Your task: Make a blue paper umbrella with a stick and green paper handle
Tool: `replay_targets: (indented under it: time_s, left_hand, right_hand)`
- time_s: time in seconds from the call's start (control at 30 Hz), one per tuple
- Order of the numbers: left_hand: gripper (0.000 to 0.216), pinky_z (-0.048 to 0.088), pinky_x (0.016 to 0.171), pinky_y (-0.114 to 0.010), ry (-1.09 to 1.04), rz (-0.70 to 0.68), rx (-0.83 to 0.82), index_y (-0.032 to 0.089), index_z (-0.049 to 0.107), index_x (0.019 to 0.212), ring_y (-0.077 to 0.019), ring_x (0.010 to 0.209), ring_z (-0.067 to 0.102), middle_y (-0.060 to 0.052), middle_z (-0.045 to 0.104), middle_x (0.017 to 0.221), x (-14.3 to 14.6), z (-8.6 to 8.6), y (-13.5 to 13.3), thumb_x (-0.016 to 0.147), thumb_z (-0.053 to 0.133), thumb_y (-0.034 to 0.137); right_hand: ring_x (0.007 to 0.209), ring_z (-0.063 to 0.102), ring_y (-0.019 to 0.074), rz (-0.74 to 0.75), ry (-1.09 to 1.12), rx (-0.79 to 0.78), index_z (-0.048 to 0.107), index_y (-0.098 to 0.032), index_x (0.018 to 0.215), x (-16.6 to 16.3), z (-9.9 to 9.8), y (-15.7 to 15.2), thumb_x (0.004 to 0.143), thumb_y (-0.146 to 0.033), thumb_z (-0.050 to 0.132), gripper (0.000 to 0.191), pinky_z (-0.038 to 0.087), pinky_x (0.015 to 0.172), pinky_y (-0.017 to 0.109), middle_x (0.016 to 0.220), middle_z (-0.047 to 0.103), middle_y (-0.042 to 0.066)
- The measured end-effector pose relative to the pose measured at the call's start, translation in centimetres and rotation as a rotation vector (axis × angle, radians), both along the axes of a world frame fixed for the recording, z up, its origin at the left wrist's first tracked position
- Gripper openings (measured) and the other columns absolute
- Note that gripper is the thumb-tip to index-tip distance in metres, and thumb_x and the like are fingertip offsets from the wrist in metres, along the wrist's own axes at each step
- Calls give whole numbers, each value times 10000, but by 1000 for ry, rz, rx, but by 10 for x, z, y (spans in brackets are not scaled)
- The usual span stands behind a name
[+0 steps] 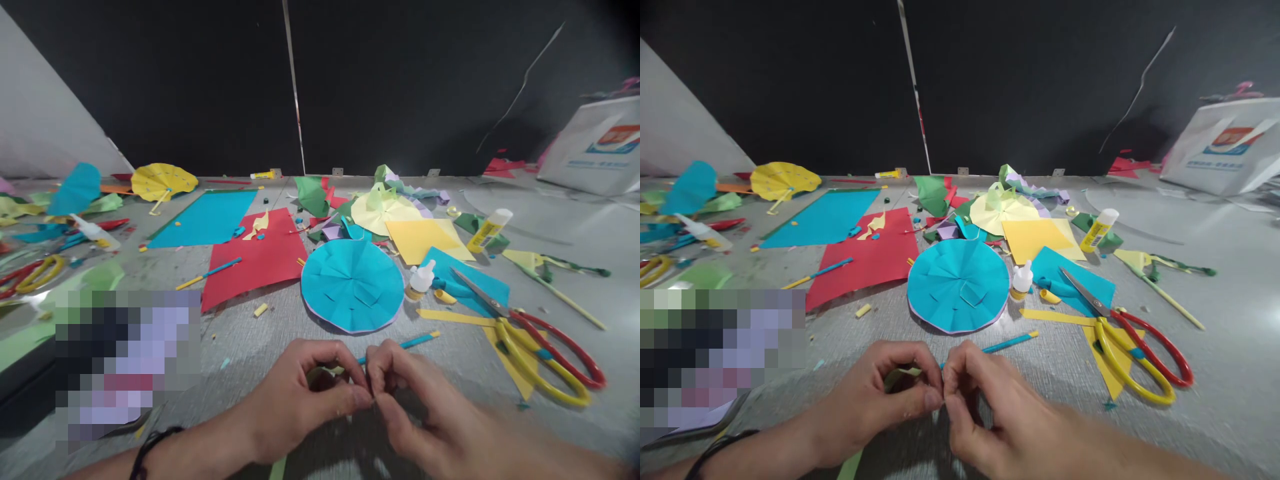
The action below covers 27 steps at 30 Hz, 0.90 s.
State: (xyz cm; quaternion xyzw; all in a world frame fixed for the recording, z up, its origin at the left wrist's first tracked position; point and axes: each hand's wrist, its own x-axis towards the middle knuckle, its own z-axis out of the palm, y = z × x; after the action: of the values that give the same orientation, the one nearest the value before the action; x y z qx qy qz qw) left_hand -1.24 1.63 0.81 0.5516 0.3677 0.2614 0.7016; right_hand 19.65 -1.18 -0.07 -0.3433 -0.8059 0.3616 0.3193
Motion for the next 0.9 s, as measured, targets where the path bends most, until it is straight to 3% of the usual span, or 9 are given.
replay_targets:
  time_s: [0.33,0.57,0.8,0.9]
  left_hand:
    - [255,244,530,-226,11,8,3,159,712,749,-80,554,344,70,486,572,-2,-1,0,709,907,317]
    - [264,253,545,-236,16,-8,-6,144,711,745,-88,575,371,51,526,600,-5,-2,1,692,916,301]
    - [280,281,540,-213,-54,-37,-41,151,679,737,-66,547,351,65,538,606,-2,0,0,729,901,320]
    - [318,272,524,-208,-87,-39,-74,147,673,729,-57,526,339,63,544,590,-2,-1,0,715,910,359]
  right_hand:
    - [688,588,124,22,105,-34,503,-257,1098,5,-4,-4,993,-164,515,141,525,653,244,861,608,-17]
    - [717,601,142,35,-30,-25,543,-249,1030,9,3,1,1018,-202,534,50,502,665,257,824,653,-13]
    - [542,556,107,83,-64,-101,485,-253,988,9,12,-3,1037,-206,458,73,485,556,226,707,592,-50]
    - [580,598,123,24,-86,5,492,-269,1002,10,10,-9,1035,-226,507,57,519,558,220,743,640,-28]
